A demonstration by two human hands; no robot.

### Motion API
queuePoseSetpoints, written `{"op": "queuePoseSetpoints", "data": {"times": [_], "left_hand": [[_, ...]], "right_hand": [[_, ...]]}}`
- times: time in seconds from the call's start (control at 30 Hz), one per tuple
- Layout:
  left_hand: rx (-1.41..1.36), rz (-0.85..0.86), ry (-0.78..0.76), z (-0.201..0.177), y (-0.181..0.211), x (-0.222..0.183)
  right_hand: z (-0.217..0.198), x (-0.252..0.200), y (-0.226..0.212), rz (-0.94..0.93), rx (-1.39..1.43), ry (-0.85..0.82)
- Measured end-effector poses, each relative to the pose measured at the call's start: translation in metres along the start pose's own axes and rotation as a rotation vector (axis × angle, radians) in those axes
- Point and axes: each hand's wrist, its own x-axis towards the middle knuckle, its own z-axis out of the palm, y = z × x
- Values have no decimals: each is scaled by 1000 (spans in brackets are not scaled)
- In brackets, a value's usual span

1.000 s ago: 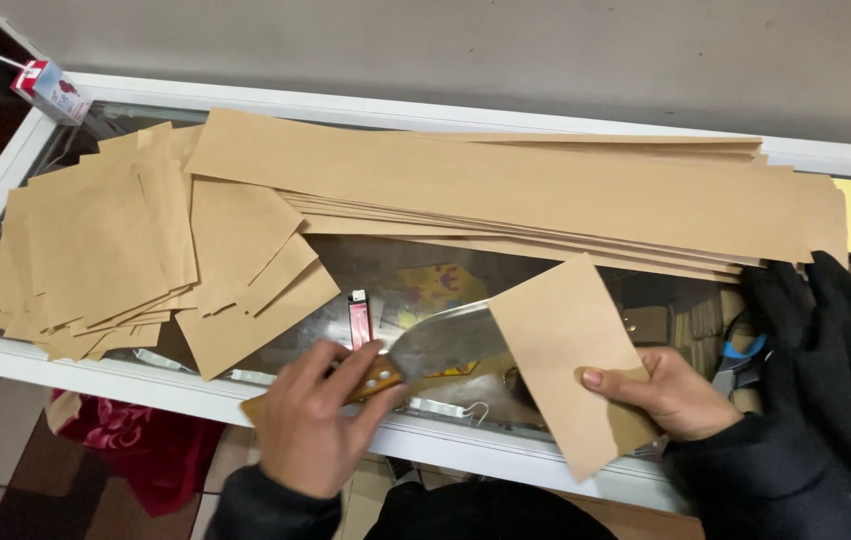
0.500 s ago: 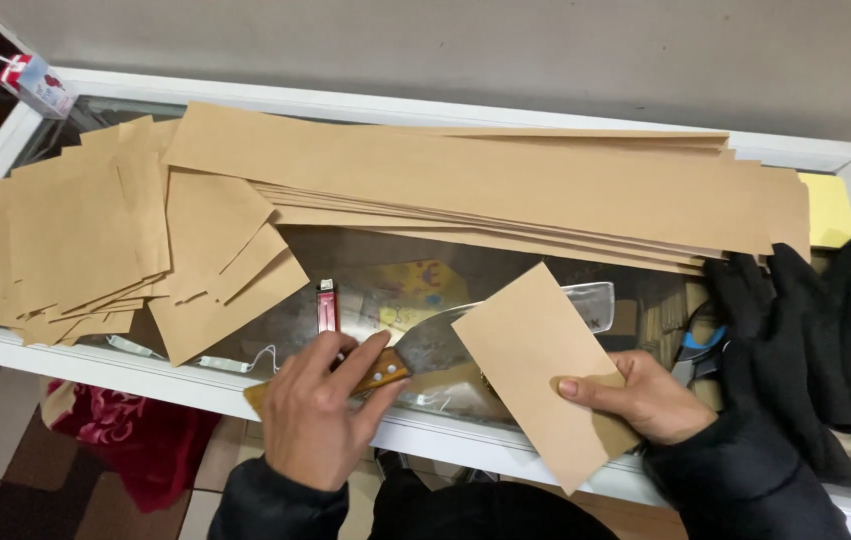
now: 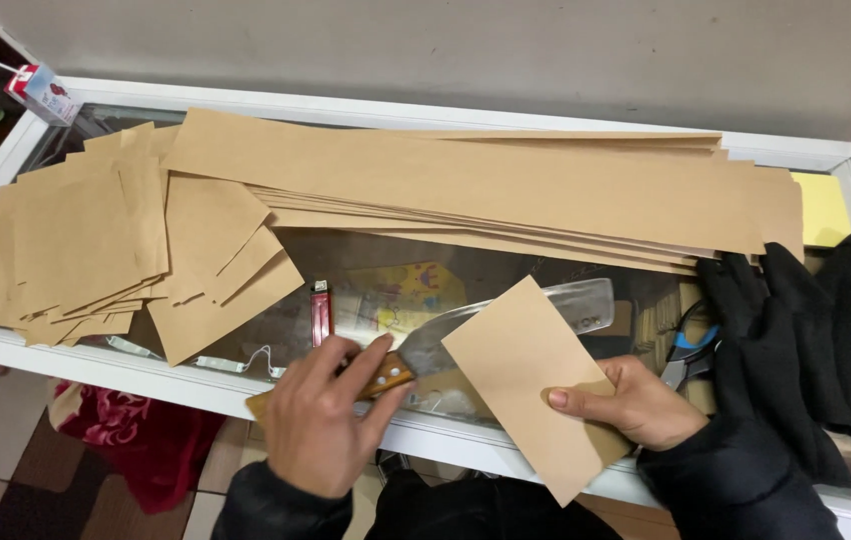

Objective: Folding brown paper strips and cutting them into smaller pieces using a large knife and a lighter.

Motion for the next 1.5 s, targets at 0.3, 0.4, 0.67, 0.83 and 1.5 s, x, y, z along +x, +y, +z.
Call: {"op": "queuePoseSetpoints", "data": {"times": [0.3, 0.4, 0.67, 0.83, 1.5], "left_hand": [[29, 35, 1, -14, -19, 9], [54, 1, 70, -15, -48, 8], [110, -177, 121, -26, -62, -1], [-34, -175, -142, 22, -47, -22], [-1094, -638, 268, -49, -183, -30]], "right_hand": [[11, 0, 2, 23, -18, -27], [18, 1, 0, 53, -27, -17], [24, 12, 6, -102, 206, 239], [65, 28, -11, -257, 341, 329], [271, 56, -83, -221, -6, -172]]}}
